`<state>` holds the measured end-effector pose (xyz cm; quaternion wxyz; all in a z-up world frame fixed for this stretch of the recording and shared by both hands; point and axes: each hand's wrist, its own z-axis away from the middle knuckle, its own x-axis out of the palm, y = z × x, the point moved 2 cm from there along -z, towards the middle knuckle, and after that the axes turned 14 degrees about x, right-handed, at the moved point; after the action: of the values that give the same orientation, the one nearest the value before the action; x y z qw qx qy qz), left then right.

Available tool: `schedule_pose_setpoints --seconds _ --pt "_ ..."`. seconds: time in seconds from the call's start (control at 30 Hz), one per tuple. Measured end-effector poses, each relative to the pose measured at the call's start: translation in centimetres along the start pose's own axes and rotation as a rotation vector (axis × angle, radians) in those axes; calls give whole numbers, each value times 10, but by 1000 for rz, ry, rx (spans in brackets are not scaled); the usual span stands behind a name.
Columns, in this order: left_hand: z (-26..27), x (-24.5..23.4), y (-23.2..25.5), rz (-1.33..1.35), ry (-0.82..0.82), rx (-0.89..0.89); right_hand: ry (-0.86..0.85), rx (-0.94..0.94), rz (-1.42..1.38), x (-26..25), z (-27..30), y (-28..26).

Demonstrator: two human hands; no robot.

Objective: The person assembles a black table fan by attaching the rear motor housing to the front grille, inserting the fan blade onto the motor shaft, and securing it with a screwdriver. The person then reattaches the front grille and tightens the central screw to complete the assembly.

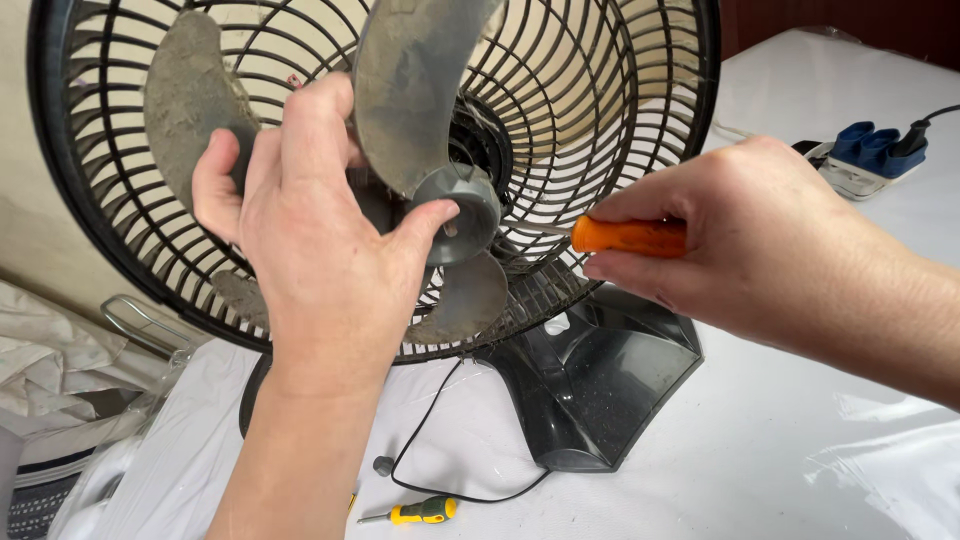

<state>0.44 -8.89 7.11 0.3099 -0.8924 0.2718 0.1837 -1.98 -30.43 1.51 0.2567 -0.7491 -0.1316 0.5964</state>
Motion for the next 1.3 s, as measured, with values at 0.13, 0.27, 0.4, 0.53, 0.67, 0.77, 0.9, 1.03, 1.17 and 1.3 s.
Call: schedule_pose_setpoints --seconds 0.13,0.27,0.4,0.53,0.67,0.77,0.9,1.03,1.17,1.3 --pt "3 -5 7 -3 -6 -51 -105 107 42 1 -1 6" --pt "-4 -3 10 -22 -11 -99 -96 73 -74 0 -3 8" --pt "-7 -1 10 -2 -26 -190 -76 15 -157 0 -2 9" --pt "-5 -3 15 -34 7 -181 -67 5 -194 -2 4 7" --pt "0 -2 17 -38 47 -178 -58 71 -175 -3 12 2" --pt "5 1 17 -34 49 -174 -12 45 -194 -1 17 -3" --pt "13 3 20 -11 107 -265 21 69 -233 0 19 -6" --pt "30 9 19 75 118 -443 26 101 -275 1 20 -8" --pt "42 20 22 202 191 -556 21 170 -281 -3 16 -8" --pt "54 29 32 286 236 -667 22 115 -289 -11 10 -8"
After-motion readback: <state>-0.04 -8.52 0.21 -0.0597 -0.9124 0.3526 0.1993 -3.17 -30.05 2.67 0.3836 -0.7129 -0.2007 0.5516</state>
